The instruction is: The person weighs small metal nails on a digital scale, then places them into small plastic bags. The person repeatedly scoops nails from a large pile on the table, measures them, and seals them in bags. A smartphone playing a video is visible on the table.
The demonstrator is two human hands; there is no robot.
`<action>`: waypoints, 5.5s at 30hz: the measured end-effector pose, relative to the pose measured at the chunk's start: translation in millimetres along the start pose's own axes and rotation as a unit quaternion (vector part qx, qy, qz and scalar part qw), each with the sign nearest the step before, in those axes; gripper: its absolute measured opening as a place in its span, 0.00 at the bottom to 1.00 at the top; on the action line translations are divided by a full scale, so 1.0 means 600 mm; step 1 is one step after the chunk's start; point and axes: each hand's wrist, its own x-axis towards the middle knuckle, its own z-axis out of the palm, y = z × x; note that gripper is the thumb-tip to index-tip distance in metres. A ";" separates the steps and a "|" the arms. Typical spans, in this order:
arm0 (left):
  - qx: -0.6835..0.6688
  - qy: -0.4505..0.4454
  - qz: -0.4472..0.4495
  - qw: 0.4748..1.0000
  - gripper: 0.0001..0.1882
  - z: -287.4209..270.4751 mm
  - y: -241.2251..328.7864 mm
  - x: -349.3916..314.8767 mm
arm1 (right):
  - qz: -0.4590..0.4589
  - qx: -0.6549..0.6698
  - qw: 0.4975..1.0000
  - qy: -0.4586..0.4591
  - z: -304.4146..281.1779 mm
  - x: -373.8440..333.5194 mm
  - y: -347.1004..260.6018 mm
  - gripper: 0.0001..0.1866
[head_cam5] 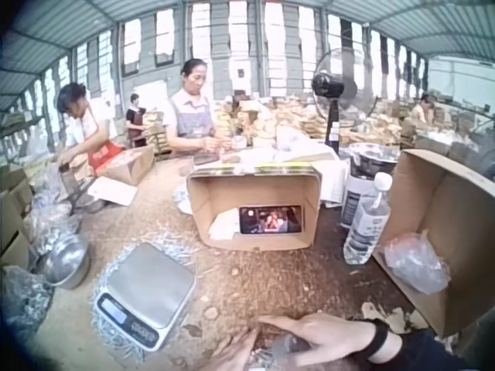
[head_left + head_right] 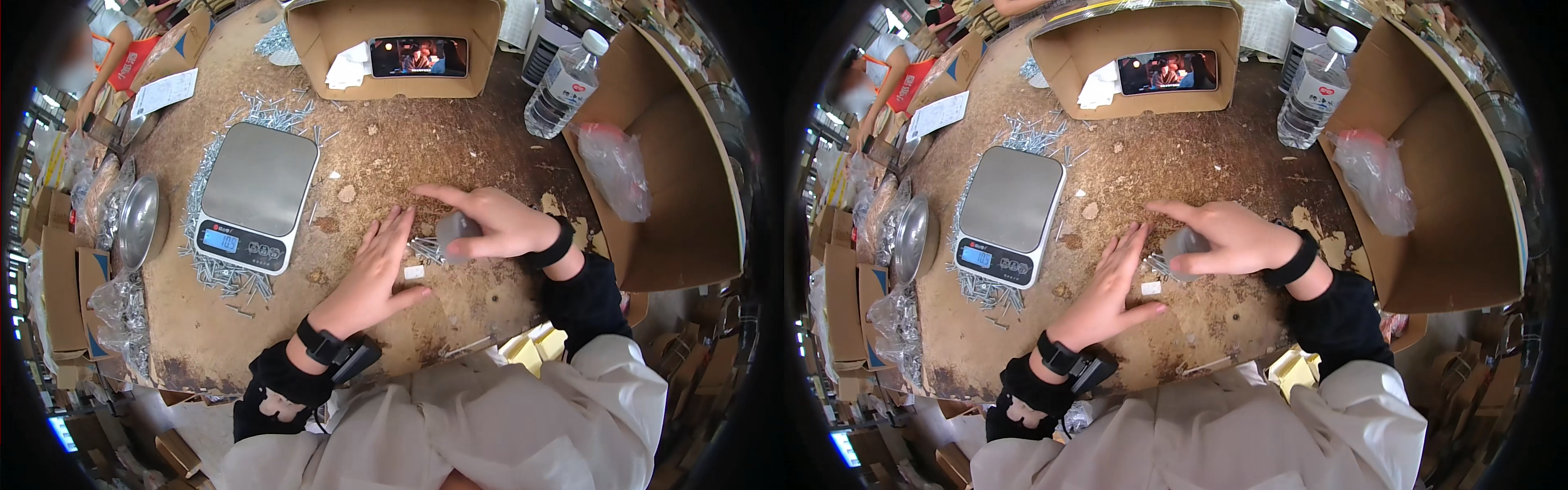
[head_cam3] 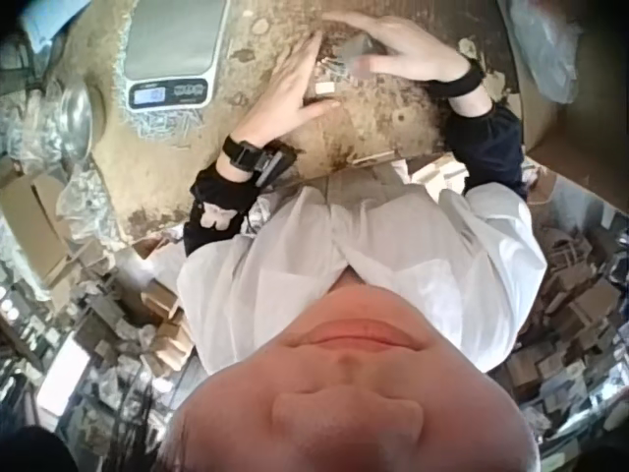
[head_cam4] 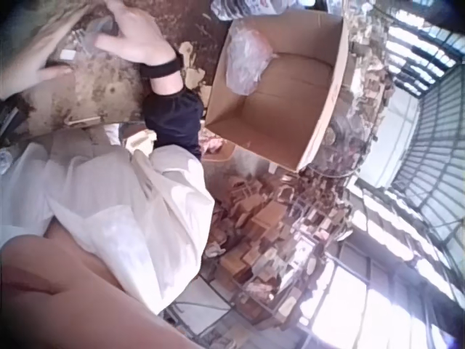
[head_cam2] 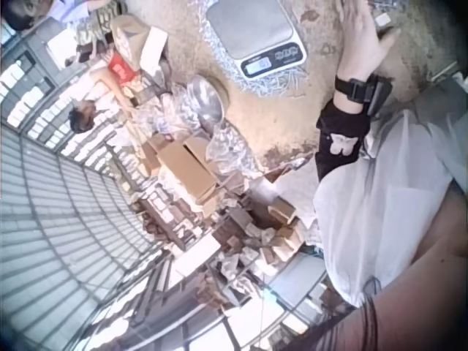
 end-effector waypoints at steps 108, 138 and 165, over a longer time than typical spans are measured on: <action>-0.274 0.024 0.053 0.960 0.53 0.012 -0.010 0.009 | 0.011 -0.219 0.937 0.273 -0.006 0.006 0.002 0.12; -0.301 0.023 0.039 0.953 0.53 0.014 -0.010 0.009 | -0.019 -0.252 0.967 0.020 0.035 -0.010 -0.021 0.08; -0.307 0.031 0.045 0.950 0.52 0.020 -0.011 0.010 | 0.045 -0.165 0.941 0.291 -0.003 0.002 0.000 0.06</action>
